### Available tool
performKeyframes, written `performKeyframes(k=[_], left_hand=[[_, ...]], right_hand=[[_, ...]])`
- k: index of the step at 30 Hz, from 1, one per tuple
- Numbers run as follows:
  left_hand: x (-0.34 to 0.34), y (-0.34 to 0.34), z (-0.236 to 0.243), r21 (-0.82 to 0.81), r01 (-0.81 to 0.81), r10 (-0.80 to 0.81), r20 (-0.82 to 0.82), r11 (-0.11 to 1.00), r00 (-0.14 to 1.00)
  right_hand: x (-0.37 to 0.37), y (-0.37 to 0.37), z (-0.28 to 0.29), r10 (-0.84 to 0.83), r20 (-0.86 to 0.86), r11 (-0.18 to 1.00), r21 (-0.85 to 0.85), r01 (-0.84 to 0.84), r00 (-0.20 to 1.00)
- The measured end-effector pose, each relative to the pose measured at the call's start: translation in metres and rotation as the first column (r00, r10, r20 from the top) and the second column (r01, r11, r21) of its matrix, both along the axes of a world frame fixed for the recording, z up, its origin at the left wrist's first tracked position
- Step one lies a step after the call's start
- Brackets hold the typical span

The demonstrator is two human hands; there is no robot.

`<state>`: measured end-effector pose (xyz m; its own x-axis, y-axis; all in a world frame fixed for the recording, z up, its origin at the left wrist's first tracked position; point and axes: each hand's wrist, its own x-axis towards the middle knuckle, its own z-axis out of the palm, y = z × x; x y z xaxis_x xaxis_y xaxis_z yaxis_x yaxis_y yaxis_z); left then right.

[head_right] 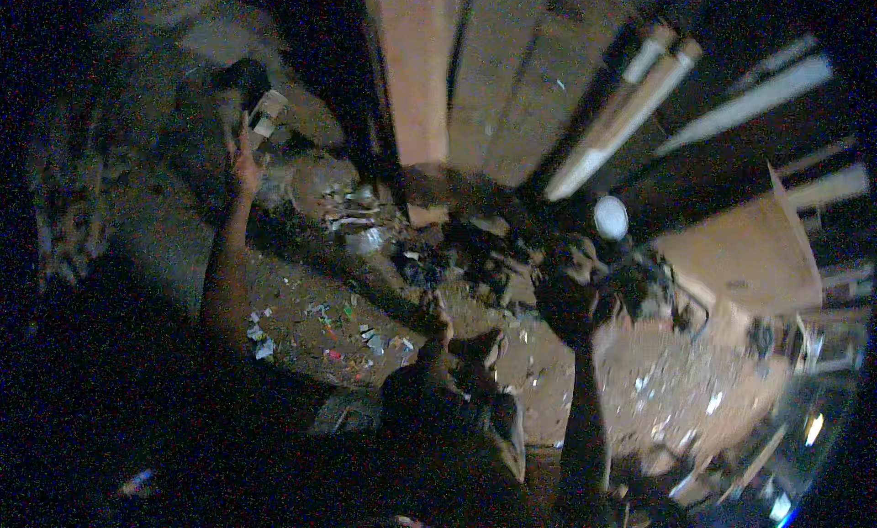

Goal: The person measures and marks a wooden plank using a square and pencil, then uses a hand saw to cut the wood. They subsequently retrieve a pneumatic nail gun and a circular saw, preparing them for further use.

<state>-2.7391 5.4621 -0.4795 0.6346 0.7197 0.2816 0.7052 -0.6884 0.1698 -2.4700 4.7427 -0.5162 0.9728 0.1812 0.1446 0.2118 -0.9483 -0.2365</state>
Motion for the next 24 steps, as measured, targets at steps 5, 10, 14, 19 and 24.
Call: performKeyframes(k=[5,10,14,19,24], left_hand=[[0.0,-0.049,-0.14,-0.306,0.259,-0.246,0.082,0.916,0.966],[-0.055,-0.207,-0.261,-0.787,0.311,-0.226,0.221,0.533,0.949],[-0.06,-0.282,-0.292,-0.793,0.299,-0.309,0.147,0.531,0.94],[-0.071,-0.345,-0.255,-0.817,0.262,-0.304,0.112,0.515,0.946],[-0.005,-0.329,-0.179,-0.823,0.33,-0.347,0.174,0.463,0.922]], right_hand=[[-0.001,-0.019,-0.025,0.036,0.094,0.999,-0.024,-0.034,0.995],[-0.009,0.018,0.023,0.002,0.039,1.0,-0.023,-0.001,0.999],[-0.007,-0.011,-0.005,-0.049,0.001,0.997,-0.056,0.048,0.999],[-0.009,0.004,0.001,-0.088,0.052,0.996,-0.03,0.09,0.995],[-0.009,-0.002,0.009,-0.054,0.043,0.998,-0.012,0.054,0.998]])
